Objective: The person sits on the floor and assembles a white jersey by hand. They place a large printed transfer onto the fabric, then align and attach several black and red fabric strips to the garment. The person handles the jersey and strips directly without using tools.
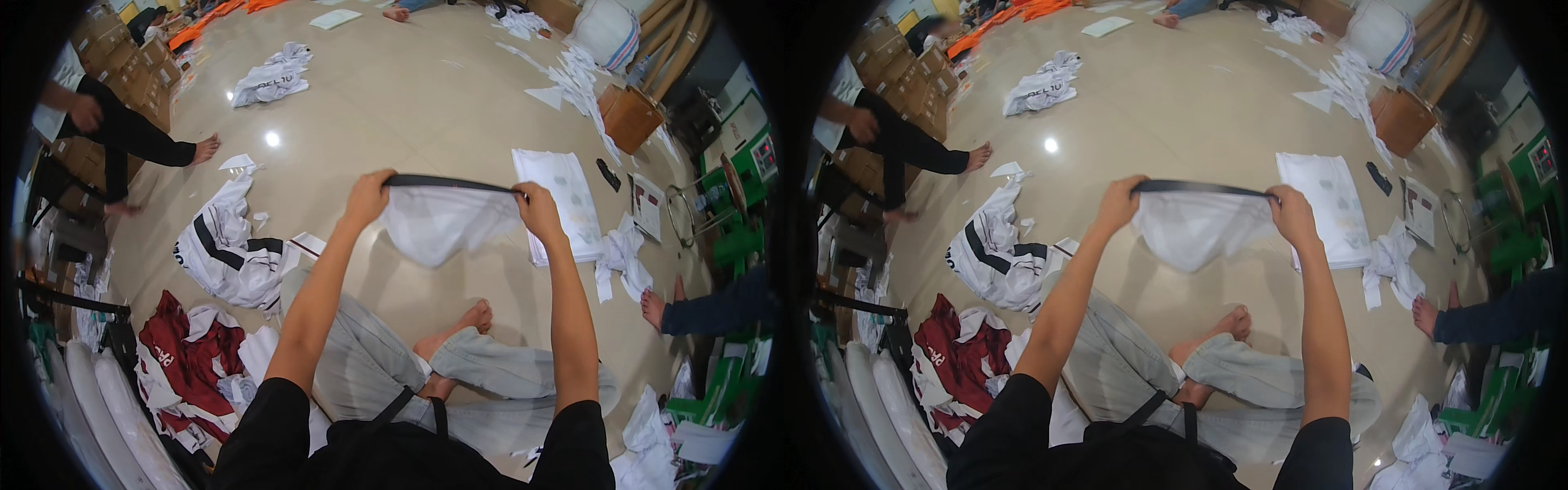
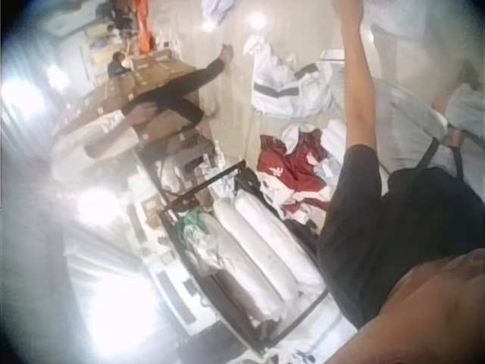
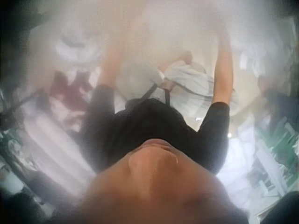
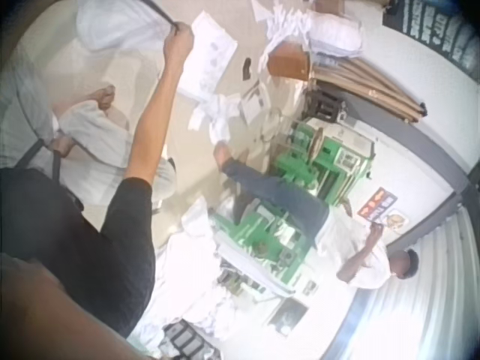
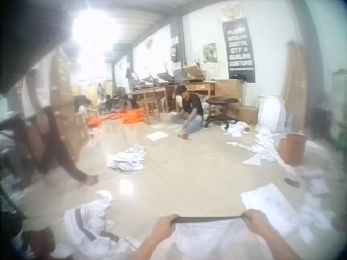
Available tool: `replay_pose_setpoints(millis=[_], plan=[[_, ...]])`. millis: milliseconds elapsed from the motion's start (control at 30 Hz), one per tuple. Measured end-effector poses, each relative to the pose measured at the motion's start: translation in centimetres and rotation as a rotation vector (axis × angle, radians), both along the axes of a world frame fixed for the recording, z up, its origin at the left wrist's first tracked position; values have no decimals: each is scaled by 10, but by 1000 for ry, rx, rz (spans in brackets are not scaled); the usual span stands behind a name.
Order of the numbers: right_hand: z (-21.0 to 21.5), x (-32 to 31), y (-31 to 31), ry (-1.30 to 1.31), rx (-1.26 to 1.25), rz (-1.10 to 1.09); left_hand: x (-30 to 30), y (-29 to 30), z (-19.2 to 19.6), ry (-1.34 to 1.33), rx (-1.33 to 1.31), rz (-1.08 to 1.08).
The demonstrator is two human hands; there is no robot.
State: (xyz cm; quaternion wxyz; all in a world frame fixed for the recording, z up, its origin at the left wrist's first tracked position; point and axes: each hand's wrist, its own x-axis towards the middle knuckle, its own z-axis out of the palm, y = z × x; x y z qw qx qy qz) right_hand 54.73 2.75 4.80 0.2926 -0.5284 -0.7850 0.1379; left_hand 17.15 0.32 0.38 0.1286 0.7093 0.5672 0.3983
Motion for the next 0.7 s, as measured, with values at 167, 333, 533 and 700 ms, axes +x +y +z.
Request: replay_pose_setpoints(millis=[167, 333, 533, 700], plan=[[11, 10, -8, -85, 310, 50, -13, -2, 23, 39, 199, 69], [-31, 32, -42, -208, 282, 114, -20, -42, -18, 173, 183, -7], [-123, 49, -85, -510, -69, 192, -11, -80, -91, 435, -219, -217], [-156, 34, -119, -561, -270, 145, -11, -109, -115, 604, -592, -291]])
